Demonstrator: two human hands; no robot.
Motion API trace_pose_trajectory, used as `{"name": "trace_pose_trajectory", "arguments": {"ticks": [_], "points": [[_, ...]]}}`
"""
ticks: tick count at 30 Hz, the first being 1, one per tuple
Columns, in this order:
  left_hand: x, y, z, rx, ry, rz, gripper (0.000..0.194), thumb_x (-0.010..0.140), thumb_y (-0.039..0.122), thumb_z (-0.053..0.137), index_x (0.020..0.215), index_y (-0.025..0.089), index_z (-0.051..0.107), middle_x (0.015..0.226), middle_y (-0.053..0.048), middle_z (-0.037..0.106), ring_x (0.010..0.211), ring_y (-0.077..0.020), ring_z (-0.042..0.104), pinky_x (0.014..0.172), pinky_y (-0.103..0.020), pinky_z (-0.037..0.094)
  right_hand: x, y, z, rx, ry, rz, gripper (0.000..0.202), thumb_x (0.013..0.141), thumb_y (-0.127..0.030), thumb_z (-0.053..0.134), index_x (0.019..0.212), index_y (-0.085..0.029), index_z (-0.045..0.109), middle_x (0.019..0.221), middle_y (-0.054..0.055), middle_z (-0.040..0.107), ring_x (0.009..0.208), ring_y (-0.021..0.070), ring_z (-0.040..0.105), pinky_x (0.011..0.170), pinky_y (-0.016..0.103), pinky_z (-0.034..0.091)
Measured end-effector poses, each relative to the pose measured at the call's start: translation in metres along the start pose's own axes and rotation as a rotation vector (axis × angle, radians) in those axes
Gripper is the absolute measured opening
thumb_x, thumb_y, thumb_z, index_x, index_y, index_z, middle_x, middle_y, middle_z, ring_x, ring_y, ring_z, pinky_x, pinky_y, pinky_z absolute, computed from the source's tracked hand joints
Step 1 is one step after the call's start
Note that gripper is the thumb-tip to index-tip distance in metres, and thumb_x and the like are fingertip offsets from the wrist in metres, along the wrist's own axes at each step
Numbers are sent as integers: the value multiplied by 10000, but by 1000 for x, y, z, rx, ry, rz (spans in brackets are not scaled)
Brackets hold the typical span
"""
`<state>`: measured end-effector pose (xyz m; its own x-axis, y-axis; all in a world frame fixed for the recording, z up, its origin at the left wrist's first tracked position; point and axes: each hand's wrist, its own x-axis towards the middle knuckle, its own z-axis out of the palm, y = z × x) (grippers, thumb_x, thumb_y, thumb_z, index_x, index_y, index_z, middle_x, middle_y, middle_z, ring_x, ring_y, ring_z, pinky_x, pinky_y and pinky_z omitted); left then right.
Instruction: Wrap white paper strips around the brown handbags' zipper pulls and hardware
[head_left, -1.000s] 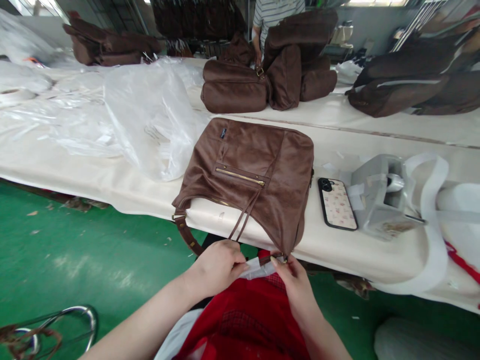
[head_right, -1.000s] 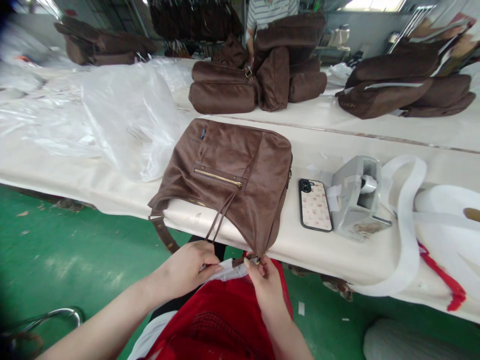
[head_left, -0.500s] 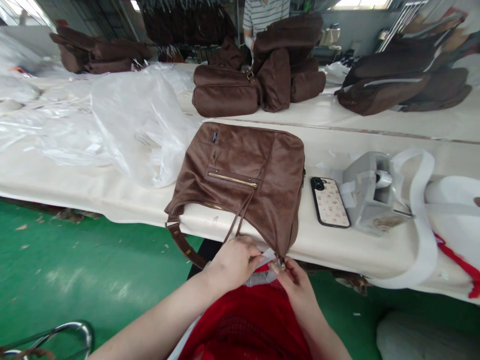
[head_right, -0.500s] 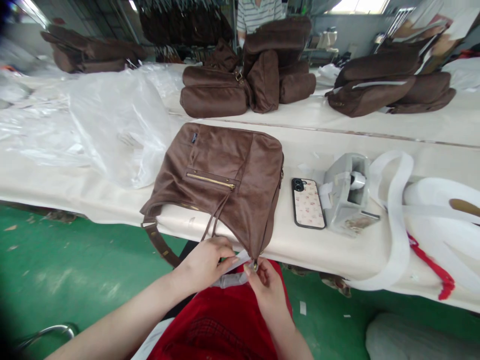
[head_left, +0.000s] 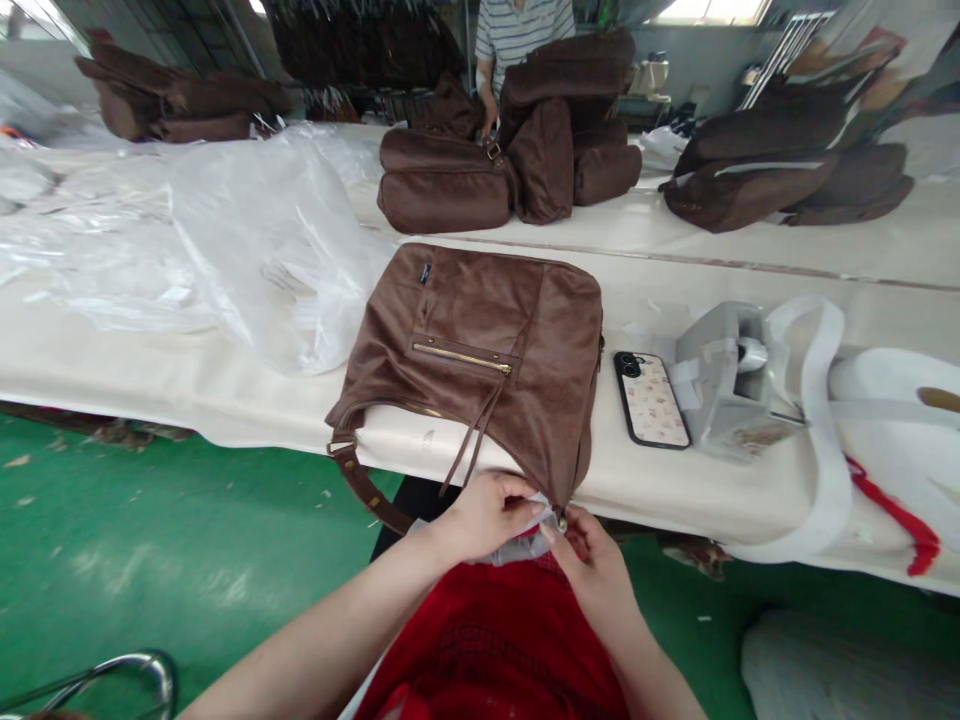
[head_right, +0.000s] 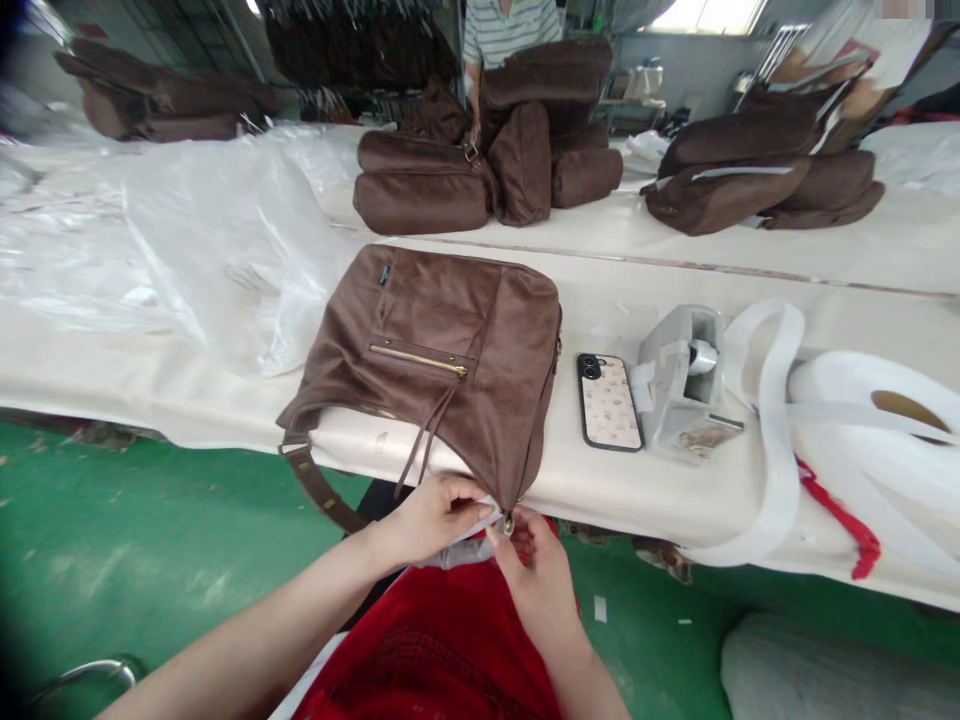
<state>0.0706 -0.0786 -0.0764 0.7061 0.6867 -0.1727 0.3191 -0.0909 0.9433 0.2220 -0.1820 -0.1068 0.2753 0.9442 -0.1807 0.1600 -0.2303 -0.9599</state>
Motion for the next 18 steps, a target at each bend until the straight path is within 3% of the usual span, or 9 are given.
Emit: {"name": "trace_pose_trajectory", "arguments": {"ticks": [2,4,7,9,12,14,18], "points": [[0,3,-5,-143,-9,-87,245,803,327,605,738,113,706,676,-6,625,648,-112,522,629,-203,407,-4,4,-3,-277,232,-141,494,732,-520,704,1052,-161,593,906,102,671,817,251,628,783,384,503],[0,6,-10,-302,-19,-193,257,727,362,676,726,106,703,662,-9,626,614,-109,513,602,-212,402,-9,5,-5,-517,389,-324,381,730,-464,728,941,-169,611,808,89,655,759,241,610,758,381,492],[-1,11,-14,-492,-18,-315,317,607,386,770,725,100,702,647,-13,635,576,-105,511,575,-224,388,-16,2,-2,-658,254,-491,127,858,-306,589,801,-208,645,724,63,670,686,201,620,721,332,477],[-1,12,-13,-554,-14,-354,346,564,390,794,725,97,705,650,-23,647,577,-113,526,576,-233,390,-18,-5,4,-601,109,-384,170,876,-274,521,887,-215,679,750,63,706,654,190,644,667,305,480],[-3,9,-10,-551,21,-366,340,553,379,794,714,93,705,635,-25,646,571,-113,524,569,-235,386,-17,-18,14,-254,-70,44,344,898,-381,419,1054,-167,639,602,33,676,411,155,561,423,258,408],[-4,5,-8,-497,70,-369,322,561,375,787,689,92,702,601,-16,631,551,-109,509,554,-233,374,-14,-25,20,2,-152,266,437,902,-495,369,967,-146,623,507,0,614,286,115,440,316,230,293],[-3,0,-5,-383,77,-283,291,680,374,679,699,88,729,652,-52,680,606,-143,566,611,-251,417,-6,-24,27,189,-106,341,551,785,-706,464,714,-168,565,491,-6,583,272,80,401,296,204,253]]}}
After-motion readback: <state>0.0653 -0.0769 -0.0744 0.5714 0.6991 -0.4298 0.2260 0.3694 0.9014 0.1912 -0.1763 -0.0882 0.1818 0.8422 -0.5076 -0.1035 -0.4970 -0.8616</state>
